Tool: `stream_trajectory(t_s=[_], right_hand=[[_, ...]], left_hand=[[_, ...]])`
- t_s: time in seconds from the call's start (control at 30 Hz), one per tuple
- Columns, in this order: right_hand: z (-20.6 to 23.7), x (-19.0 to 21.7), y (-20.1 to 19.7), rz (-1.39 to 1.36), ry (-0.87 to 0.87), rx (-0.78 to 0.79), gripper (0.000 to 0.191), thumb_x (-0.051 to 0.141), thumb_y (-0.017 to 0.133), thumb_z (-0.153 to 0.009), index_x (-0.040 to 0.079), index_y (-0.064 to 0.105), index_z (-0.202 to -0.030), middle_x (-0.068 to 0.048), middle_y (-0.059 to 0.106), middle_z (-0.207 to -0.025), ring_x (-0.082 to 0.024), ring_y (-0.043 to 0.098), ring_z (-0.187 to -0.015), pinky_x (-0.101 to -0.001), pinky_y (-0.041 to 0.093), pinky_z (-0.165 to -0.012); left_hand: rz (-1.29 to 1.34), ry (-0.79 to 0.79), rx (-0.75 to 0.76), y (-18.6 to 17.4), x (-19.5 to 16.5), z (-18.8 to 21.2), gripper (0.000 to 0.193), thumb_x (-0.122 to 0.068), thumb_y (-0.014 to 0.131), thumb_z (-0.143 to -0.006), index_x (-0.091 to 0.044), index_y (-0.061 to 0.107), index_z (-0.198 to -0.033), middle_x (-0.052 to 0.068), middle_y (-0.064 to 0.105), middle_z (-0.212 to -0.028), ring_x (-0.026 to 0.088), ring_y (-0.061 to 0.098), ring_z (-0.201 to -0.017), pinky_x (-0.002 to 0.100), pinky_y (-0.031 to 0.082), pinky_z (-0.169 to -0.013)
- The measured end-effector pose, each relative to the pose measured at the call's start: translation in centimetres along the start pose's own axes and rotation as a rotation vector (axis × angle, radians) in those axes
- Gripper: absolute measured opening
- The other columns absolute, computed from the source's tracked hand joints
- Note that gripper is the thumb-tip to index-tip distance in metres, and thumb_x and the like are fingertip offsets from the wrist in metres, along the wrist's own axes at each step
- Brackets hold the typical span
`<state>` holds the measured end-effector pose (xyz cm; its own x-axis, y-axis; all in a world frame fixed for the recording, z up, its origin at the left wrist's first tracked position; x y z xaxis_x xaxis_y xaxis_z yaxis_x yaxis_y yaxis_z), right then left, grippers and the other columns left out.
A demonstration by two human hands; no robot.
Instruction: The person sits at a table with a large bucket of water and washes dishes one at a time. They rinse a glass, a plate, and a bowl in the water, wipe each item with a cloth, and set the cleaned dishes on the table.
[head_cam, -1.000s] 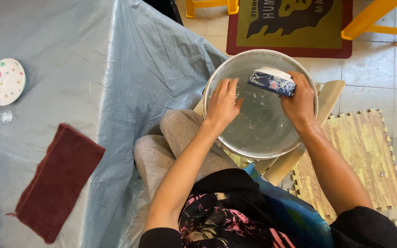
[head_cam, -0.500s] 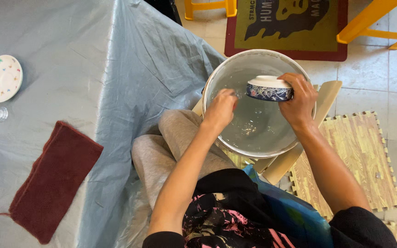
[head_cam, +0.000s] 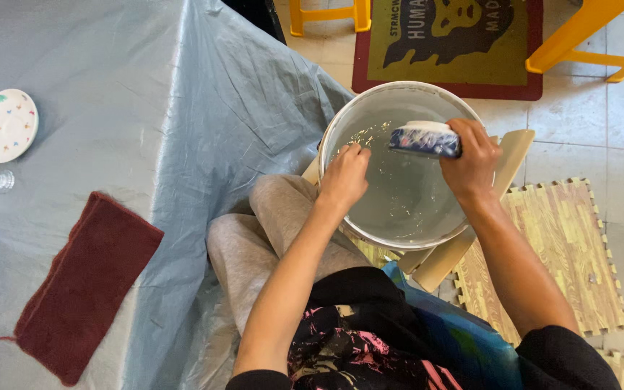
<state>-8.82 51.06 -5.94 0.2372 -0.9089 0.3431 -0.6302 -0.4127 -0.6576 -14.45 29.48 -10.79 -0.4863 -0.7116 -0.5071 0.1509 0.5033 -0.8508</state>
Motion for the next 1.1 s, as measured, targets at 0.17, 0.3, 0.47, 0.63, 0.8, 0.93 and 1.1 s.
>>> stream_trajectory(t_s=[0.17, 0.3, 0.47, 0.63, 0.8, 0.93, 1.1], right_hand=[[-0.4, 0.4, -0.2, 0.038, -0.056, -0.030, 0.037, -0.003, 0.078, -0.080, 0.010, 0.070, -0.113, -0.005, 0.073, -0.113, -0.025, 0.071, -0.100, -0.0381, 0.047, -0.086], [-0.6, 0.2, -0.2, 0.088, -0.031, -0.027, 0.032, -0.001, 0.081, -0.080, 0.012, 0.073, -0.108, -0.003, 0.076, -0.111, -0.022, 0.067, -0.092, -0.0371, 0.040, -0.084], [-0.6, 0.0, -0.2, 0.065, -0.039, -0.043, 0.029, 0.000, 0.080, -0.083, 0.011, 0.073, -0.108, -0.003, 0.074, -0.113, -0.021, 0.069, -0.100, -0.0377, 0.040, -0.091], [-0.5, -0.5, -0.1, 0.036, 0.011, -0.023, 0.029, 0.000, 0.081, -0.082, 0.012, 0.074, -0.107, -0.002, 0.075, -0.110, -0.022, 0.065, -0.092, -0.0368, 0.039, -0.088], [-0.5, -0.2, -0.1, 0.050, -0.007, -0.037, 0.023, -0.001, 0.081, -0.087, 0.012, 0.074, -0.104, 0.000, 0.075, -0.111, -0.019, 0.067, -0.096, -0.0370, 0.039, -0.090], [-0.6, -0.2, -0.1, 0.062, -0.005, -0.020, 0.022, -0.001, 0.079, -0.086, 0.011, 0.074, -0.103, 0.000, 0.075, -0.113, -0.018, 0.067, -0.096, -0.0372, 0.038, -0.091], [-0.6, -0.4, -0.1, 0.063, 0.005, -0.031, 0.022, 0.000, 0.081, -0.088, 0.013, 0.075, -0.105, 0.000, 0.075, -0.108, -0.019, 0.067, -0.098, -0.0369, 0.039, -0.092]], left_hand=[[0.115, 0.133, 0.004, 0.3, -0.2, -0.1, 0.014, 0.011, 0.065, -0.071, -0.002, 0.068, -0.077, 0.013, 0.066, -0.093, 0.033, 0.065, -0.103, 0.043, 0.054, -0.091], [0.171, 0.149, 0.091, 0.6, -0.2, -0.3, 0.010, 0.010, 0.066, -0.070, -0.001, 0.066, -0.072, 0.013, 0.065, -0.086, 0.032, 0.065, -0.101, 0.041, 0.054, -0.087], [0.157, 0.247, 0.002, -0.6, -1.3, -0.3, 0.017, 0.009, 0.064, -0.064, -0.003, 0.068, -0.075, 0.014, 0.065, -0.095, 0.033, 0.065, -0.100, 0.041, 0.054, -0.084], [0.127, 0.193, -0.066, -0.7, -1.1, 0.5, 0.013, 0.008, 0.067, -0.066, -0.002, 0.067, -0.074, 0.013, 0.063, -0.096, 0.033, 0.063, -0.099, 0.044, 0.053, -0.086], [0.081, 0.120, 0.113, 2.4, 0.7, 0.1, 0.010, 0.006, 0.069, -0.072, -0.002, 0.068, -0.078, 0.013, 0.065, -0.098, 0.032, 0.063, -0.106, 0.043, 0.055, -0.092], [-0.286, 0.361, -0.207, 2.3, -0.7, -0.1, 0.023, -0.003, 0.066, -0.047, -0.021, 0.069, -0.060, 0.011, 0.071, -0.115, 0.034, 0.065, -0.104, 0.055, 0.050, -0.087], [-0.009, 0.108, 0.132, 3.1, 0.5, 0.1, 0.021, 0.007, 0.068, -0.075, -0.001, 0.074, -0.093, 0.019, 0.067, -0.101, 0.038, 0.063, -0.107, 0.047, 0.052, -0.095]])
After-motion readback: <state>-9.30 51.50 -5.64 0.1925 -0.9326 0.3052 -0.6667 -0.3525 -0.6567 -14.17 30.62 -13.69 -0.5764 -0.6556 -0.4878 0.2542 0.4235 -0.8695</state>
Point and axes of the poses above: each hand's wrist, its own z-axis away from the middle knuckle, its own y-axis out of the palm, x = y × z, the point moved 6 cm from there along -z, towards the middle knuckle
